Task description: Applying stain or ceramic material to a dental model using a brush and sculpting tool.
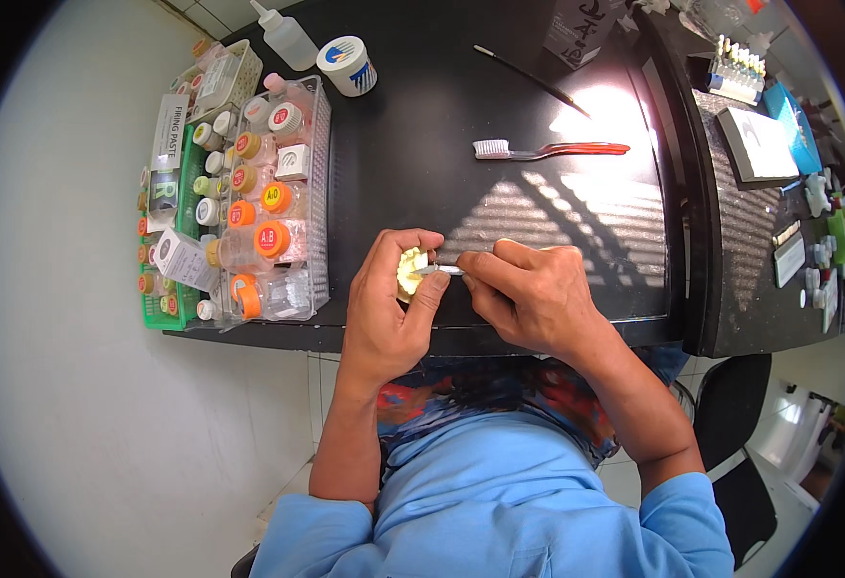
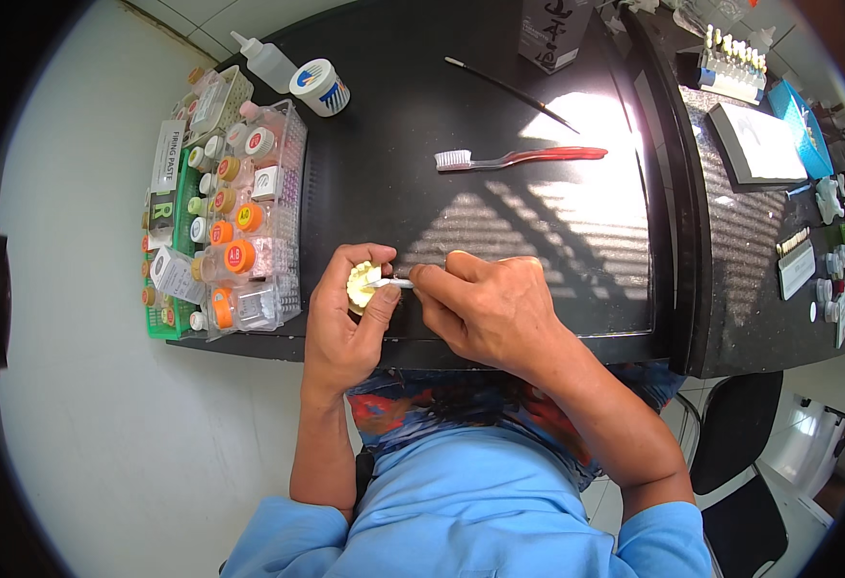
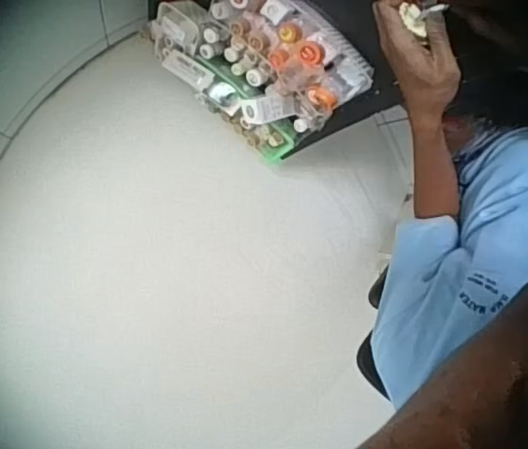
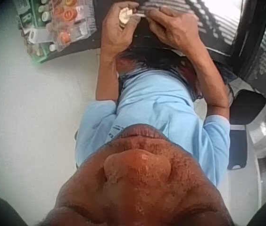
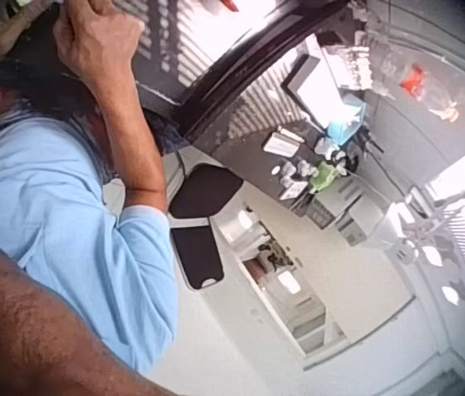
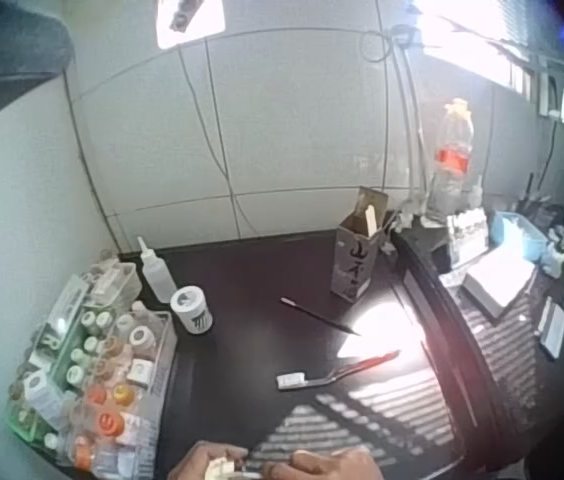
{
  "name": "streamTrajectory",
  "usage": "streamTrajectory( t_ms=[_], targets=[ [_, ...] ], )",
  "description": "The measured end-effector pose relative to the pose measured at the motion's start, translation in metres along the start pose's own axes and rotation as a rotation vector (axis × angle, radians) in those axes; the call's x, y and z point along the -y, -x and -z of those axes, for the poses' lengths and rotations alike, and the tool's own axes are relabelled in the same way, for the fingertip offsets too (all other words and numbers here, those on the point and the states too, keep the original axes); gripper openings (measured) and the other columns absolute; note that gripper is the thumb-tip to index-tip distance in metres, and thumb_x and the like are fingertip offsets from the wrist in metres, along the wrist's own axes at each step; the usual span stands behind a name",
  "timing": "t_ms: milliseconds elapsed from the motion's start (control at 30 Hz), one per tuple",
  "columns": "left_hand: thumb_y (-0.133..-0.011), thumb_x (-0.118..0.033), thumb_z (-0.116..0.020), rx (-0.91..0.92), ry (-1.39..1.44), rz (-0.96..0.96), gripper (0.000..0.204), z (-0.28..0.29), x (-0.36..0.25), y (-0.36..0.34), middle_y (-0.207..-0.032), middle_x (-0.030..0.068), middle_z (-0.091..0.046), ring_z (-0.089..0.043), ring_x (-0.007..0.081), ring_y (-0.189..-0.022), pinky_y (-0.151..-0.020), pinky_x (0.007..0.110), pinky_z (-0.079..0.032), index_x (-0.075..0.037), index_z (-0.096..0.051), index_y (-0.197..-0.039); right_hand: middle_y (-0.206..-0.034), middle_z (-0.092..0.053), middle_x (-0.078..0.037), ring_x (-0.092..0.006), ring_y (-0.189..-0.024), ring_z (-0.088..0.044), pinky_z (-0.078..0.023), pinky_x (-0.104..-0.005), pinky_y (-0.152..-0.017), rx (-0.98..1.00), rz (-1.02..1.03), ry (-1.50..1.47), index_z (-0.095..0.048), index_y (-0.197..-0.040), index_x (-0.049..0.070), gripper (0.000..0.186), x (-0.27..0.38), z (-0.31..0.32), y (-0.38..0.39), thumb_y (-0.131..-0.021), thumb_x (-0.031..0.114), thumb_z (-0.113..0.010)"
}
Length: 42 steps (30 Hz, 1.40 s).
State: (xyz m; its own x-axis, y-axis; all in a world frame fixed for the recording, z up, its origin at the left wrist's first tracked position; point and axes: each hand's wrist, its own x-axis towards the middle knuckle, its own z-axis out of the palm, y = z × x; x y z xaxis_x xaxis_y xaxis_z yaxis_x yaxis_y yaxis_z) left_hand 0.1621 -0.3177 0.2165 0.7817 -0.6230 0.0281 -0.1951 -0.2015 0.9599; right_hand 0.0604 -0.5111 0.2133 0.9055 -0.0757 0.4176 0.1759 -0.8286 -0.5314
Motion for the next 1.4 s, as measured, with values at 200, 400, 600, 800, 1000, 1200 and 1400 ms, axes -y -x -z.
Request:
streamTrajectory(
  t_ms=[200,400,600,800,1000,1200,1400],
  targets=[
    [-0.105,-0.009,-0.074,0.013,0.005,0.023,0.026,0.0001,-0.002,-0.0009,-0.117,0.0156,-0.072,-0.073,0.0271,-0.105,-0.096,0.037,-0.056,0.002,-0.067,-0.127,-0.072,-0.06,-0.003,-0.0254,-0.053,-0.064,-0.048,-0.0418,-0.048,-0.019,-0.016,0.019,-0.08,-0.108,0.016,0.018,-0.0003,-0.0033,0.0004,-0.09,0.016,-0.081],
    [-0.105,-0.009,-0.073,0.011,-0.005,0.023,0.025,-0.0001,-0.001,-0.0004,-0.118,0.0165,-0.073,-0.074,0.0295,-0.107,-0.096,0.038,-0.056,0.002,-0.067,-0.127,-0.071,-0.058,-0.002,-0.0247,-0.052,-0.063,-0.048,-0.0418,-0.048,-0.026,-0.009,0.004,-0.079,-0.107,0.016,0.018,0.0,-0.0032,-0.0001,-0.09,0.016,-0.081],
    [-0.104,-0.007,-0.073,0.005,-0.037,-0.042,0.025,0.0004,-0.0021,-0.0008,-0.117,0.0168,-0.072,-0.074,0.0306,-0.106,-0.095,0.039,-0.056,0.002,-0.066,-0.126,-0.072,-0.061,-0.005,-0.0265,-0.054,-0.063,-0.049,-0.0415,-0.05,0.003,-0.015,0.001,-0.082,-0.111,0.013,0.022,0.0026,0.0011,-0.001,-0.089,0.01,-0.083],
    [-0.102,-0.004,-0.073,0.025,-0.034,0.013,0.026,0.001,-0.0014,-0.001,-0.119,0.0179,-0.071,-0.073,0.0326,-0.107,-0.096,0.04,-0.056,0.002,-0.066,-0.127,-0.07,-0.058,-0.002,-0.0245,-0.052,-0.063,-0.047,-0.0413,-0.047,-0.038,-0.007,0.001,-0.079,-0.106,0.016,0.016,0.0009,-0.0031,-0.0014,-0.09,0.016,-0.082],
    [-0.102,-0.003,-0.073,0.006,-0.08,-0.104,0.026,0.0007,-0.0014,-0.0023,-0.119,0.0179,-0.071,-0.073,0.0326,-0.107,-0.096,0.04,-0.056,0.002,-0.066,-0.127,-0.071,-0.058,-0.002,-0.0246,-0.052,-0.063,-0.048,-0.0413,-0.047,-0.038,-0.002,0.012,-0.08,-0.107,0.016,0.017,0.0007,-0.0022,-0.0005,-0.09,0.016,-0.082],
    [-0.104,-0.005,-0.073,0.017,-0.066,-0.056,0.024,0.0008,-0.0021,-0.0016,-0.116,0.0172,-0.072,-0.074,0.0323,-0.104,-0.094,0.04,-0.057,0.002,-0.066,-0.126,-0.072,-0.06,-0.004,-0.0259,-0.054,-0.063,-0.048,-0.0414,-0.05,-0.011,-0.009,0.013,-0.081,-0.111,0.014,0.022,0.0028,-0.0004,-0.0015,-0.09,0.012,-0.084],
    [-0.105,-0.006,-0.072,0.009,-0.067,-0.043,0.022,-0.0001,-0.0044,-0.0023,-0.115,0.0168,-0.073,-0.075,0.0317,-0.099,-0.089,0.039,-0.057,0.001,-0.066,-0.124,-0.072,-0.058,-0.004,-0.0256,-0.054,-0.063,-0.047,-0.0414,-0.05,-0.009,0.001,0.027,-0.081,-0.112,0.015,0.022,0.0001,-0.0017,0.0001,-0.091,0.013,-0.084]
  ],
)
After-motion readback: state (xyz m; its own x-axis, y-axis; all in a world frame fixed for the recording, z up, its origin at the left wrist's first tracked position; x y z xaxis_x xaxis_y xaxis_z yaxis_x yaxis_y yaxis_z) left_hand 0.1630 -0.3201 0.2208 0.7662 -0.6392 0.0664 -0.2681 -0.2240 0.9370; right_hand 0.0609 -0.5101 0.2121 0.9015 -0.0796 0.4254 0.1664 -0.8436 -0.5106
